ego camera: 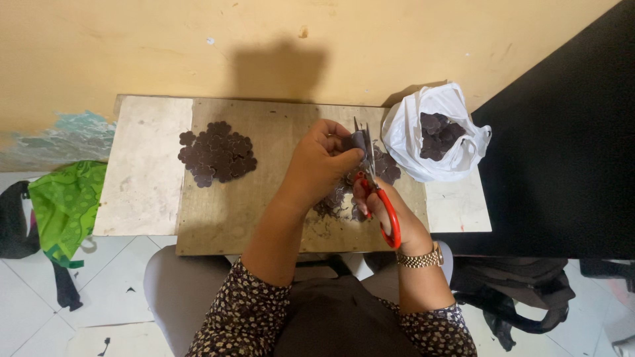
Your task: The person uses red-handled scissors to trim dark brown flower-shaped pieces on a wooden board. They pick up each piece, trim its edges, and place the finished pieces into a white plastic bag on the right side of the table.
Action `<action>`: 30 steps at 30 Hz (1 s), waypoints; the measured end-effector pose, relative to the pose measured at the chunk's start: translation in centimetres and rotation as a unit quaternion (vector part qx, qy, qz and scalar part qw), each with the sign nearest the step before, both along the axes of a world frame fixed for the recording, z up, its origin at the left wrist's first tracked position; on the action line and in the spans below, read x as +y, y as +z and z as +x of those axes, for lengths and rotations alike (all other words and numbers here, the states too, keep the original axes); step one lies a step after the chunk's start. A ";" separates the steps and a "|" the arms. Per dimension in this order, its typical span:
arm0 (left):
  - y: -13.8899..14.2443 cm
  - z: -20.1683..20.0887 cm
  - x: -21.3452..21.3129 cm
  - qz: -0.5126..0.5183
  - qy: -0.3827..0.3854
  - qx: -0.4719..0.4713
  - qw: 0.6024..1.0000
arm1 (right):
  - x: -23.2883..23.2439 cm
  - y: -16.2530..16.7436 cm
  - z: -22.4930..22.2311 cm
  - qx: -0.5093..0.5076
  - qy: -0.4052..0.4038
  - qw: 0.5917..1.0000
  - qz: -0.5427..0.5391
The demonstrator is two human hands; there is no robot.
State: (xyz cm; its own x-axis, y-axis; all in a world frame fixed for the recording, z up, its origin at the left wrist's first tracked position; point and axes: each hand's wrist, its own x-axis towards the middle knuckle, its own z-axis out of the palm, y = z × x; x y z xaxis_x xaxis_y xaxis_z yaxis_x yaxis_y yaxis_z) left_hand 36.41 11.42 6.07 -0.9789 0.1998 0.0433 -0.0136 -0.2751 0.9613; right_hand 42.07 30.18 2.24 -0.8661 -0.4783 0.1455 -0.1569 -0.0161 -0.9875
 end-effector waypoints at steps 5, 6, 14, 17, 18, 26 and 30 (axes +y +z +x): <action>-0.5 -0.2 0.3 0.002 0.000 0.013 1.000 | 0.1 -0.8 -0.3 -0.006 0.003 1.000 -0.015; -0.6 -0.3 0.4 0.009 -0.003 0.018 1.000 | 0.1 -0.9 -0.3 -0.004 0.004 1.000 -0.023; -0.6 -0.1 0.6 0.037 -0.055 0.002 0.998 | -0.4 -1.3 0.0 -0.046 -0.018 0.996 -0.071; -0.2 0.2 0.4 0.072 -0.098 -0.037 0.992 | -0.5 -1.5 0.1 -0.026 -0.021 0.996 -0.087; -0.1 0.3 0.4 0.088 -0.116 -0.056 0.988 | -0.5 -1.6 0.0 -0.017 -0.022 0.996 -0.090; 0.2 0.6 1.1 0.082 -0.092 -0.067 0.990 | -0.7 -1.4 0.0 -0.063 -0.036 0.989 -0.128; 0.0 0.5 1.2 0.064 -0.085 -0.042 0.993 | -0.6 -0.6 0.0 -0.049 -0.038 0.994 -0.090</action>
State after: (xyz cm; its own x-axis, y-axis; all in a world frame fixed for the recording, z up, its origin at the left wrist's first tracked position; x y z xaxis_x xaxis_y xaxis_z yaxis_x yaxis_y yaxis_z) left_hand 36.91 12.63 6.03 -0.9324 0.3614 -0.0021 -0.1502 -0.3822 0.9118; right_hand 42.05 29.56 1.63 -0.9128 -0.3849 0.1364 -0.0677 -0.1867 -0.9801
